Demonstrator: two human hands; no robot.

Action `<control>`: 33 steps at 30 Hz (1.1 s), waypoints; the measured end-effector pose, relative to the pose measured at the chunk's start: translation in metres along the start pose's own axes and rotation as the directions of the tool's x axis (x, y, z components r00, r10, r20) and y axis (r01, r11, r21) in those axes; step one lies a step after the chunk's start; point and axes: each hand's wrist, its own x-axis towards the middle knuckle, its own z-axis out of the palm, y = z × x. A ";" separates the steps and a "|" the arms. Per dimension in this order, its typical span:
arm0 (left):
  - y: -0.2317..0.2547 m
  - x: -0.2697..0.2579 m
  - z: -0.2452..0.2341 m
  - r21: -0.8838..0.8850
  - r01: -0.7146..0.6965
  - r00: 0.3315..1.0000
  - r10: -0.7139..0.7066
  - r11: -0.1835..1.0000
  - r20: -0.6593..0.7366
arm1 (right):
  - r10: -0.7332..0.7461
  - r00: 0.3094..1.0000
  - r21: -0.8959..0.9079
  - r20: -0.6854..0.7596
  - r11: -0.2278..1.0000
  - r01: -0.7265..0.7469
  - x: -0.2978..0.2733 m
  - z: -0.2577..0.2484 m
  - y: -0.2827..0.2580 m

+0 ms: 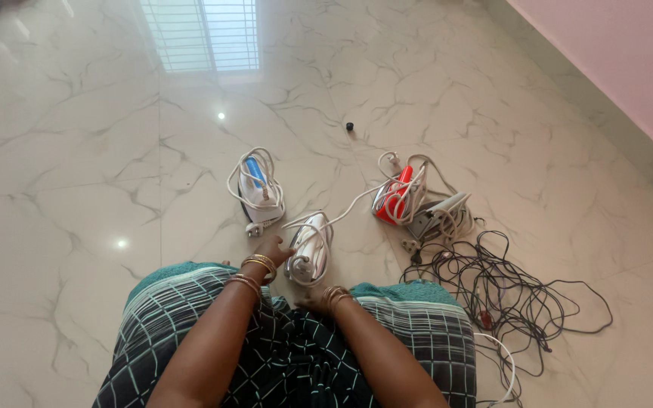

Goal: The person sits on the floor and organizes several electric irons by wrapping their power cords around the bodies. They handle a white iron, a red iron, and a silver iron, coiling each cord neatly before placing the irons in a row.

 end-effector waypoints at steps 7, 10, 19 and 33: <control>0.014 -0.008 0.054 0.074 -0.009 0.991 -0.001 0.997 0.136 | 0.160 0.834 0.470 -0.528 0.873 0.130 -0.058 -0.038 0.053; 0.014 -0.011 0.058 0.067 0.031 0.990 -0.040 0.997 0.138 | 0.294 0.719 0.553 -0.630 0.819 0.149 -0.068 -0.035 0.059; 0.003 -0.023 0.054 -0.206 0.027 0.999 -0.031 0.978 -0.016 | 0.271 0.844 0.718 -0.462 0.674 0.177 -0.005 -0.028 0.038; 0.006 -0.041 0.037 -0.306 -0.050 0.999 0.051 0.951 -0.005 | 0.094 0.507 0.487 -0.857 -0.179 0.855 -0.161 -0.104 -0.025</control>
